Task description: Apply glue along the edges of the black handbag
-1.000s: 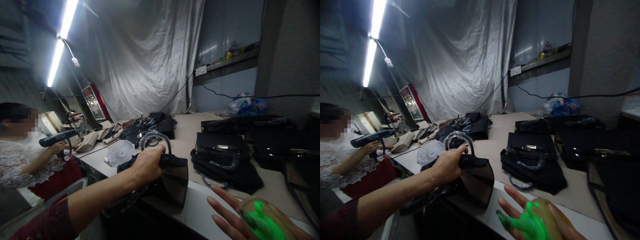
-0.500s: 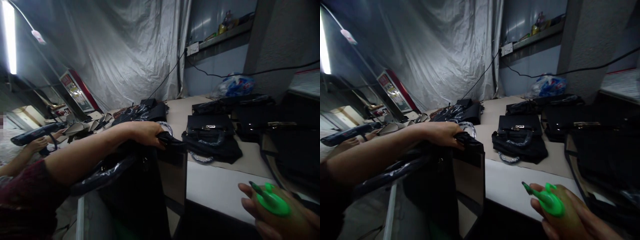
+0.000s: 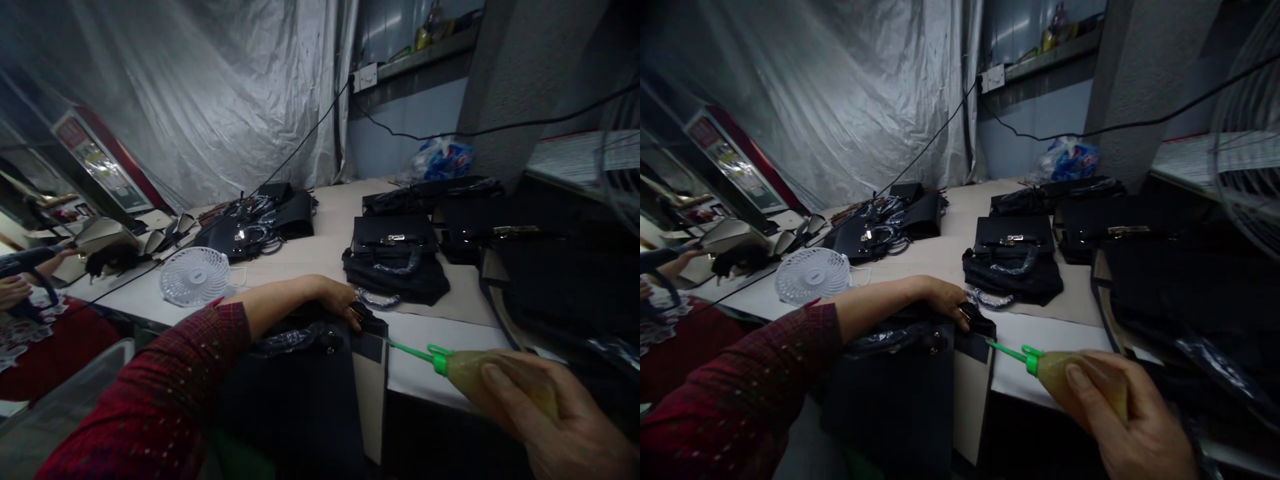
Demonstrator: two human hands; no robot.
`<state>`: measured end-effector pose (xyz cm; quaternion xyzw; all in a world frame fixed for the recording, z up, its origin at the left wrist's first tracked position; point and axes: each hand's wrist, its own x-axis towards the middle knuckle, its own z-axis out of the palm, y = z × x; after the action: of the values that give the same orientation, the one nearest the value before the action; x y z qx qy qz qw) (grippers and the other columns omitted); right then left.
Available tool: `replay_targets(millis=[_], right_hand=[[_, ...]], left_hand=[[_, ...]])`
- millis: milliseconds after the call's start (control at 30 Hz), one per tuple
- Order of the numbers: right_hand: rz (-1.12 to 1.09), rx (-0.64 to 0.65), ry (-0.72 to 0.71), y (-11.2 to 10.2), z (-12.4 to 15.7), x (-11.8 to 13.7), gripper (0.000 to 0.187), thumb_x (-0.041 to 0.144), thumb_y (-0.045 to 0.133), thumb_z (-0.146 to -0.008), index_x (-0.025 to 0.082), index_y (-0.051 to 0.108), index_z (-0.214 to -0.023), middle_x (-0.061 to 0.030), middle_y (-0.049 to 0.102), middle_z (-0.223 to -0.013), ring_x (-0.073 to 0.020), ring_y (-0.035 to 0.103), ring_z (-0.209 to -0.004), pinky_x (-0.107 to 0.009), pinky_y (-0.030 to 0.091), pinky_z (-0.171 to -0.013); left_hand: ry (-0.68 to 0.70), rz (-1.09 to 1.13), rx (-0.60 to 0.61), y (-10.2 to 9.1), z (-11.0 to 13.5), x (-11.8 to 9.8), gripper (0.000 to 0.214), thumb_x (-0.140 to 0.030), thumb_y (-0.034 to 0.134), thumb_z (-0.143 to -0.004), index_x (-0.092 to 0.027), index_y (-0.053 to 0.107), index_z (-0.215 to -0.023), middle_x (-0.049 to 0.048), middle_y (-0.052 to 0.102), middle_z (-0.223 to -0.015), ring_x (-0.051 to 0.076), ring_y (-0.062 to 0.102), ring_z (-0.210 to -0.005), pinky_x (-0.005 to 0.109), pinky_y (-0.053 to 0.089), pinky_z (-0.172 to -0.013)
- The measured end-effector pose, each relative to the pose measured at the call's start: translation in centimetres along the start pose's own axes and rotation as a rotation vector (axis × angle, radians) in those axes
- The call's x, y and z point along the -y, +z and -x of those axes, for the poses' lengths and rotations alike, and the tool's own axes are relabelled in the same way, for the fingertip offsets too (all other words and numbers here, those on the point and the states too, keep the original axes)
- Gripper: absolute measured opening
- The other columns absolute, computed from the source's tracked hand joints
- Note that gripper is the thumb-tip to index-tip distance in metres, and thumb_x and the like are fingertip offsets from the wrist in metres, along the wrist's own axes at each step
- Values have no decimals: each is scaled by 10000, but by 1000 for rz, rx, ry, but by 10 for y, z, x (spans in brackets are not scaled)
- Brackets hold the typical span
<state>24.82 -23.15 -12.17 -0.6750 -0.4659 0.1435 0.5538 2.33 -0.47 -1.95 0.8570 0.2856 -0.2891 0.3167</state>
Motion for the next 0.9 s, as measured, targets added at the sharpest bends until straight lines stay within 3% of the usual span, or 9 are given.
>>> replay_targets(millis=[167, 367, 600, 767, 900], right_hand=[[134, 42, -260, 8, -12, 21, 382, 620, 587, -877, 253, 634, -971, -55, 672, -922, -302, 654, -769, -504, 560, -742], [170, 127, -545, 13, -22, 20, 275, 490, 586, -962, 246, 592, -1088, -69, 645, -1036, -287, 641, -878, -450, 517, -778], [192, 137, -673, 15, -29, 14, 288, 427, 591, -983, 211, 566, -1172, -89, 631, -1094, -279, 635, -971, -406, 511, -818], [185, 189, -701, 13, -30, 19, 231, 400, 603, -978, 220, 584, -1122, -70, 641, -1034, -239, 650, -871, -374, 528, -777], [189, 182, -748, 14, -31, 23, 227, 369, 595, -984, 219, 564, -1152, -82, 643, -1061, -250, 652, -911, -368, 529, -768]], left_hand=[[16, 57, 20, 8, -8, 13, 311, -303, 749, -808, -170, 726, -1089, 45, 755, -1096, 221, 680, -983, 347, 519, -934], [63, 104, 36, 8, -19, 19, 233, -268, 768, -772, -188, 744, -990, 19, 754, -1038, 223, 665, -993, 364, 503, -973], [66, 115, 54, 7, -25, 20, 251, -208, 759, -748, -159, 740, -993, 40, 751, -1032, 239, 664, -1004, 376, 498, -985], [59, 115, 54, 7, -27, 24, 265, -252, 779, -737, -177, 733, -987, 24, 755, -1029, 240, 659, -1009, 394, 496, -1004], [66, 125, 64, 6, -27, 24, 235, -253, 776, -740, -187, 737, -962, 15, 755, -982, 235, 657, -997, 395, 497, -1005]])
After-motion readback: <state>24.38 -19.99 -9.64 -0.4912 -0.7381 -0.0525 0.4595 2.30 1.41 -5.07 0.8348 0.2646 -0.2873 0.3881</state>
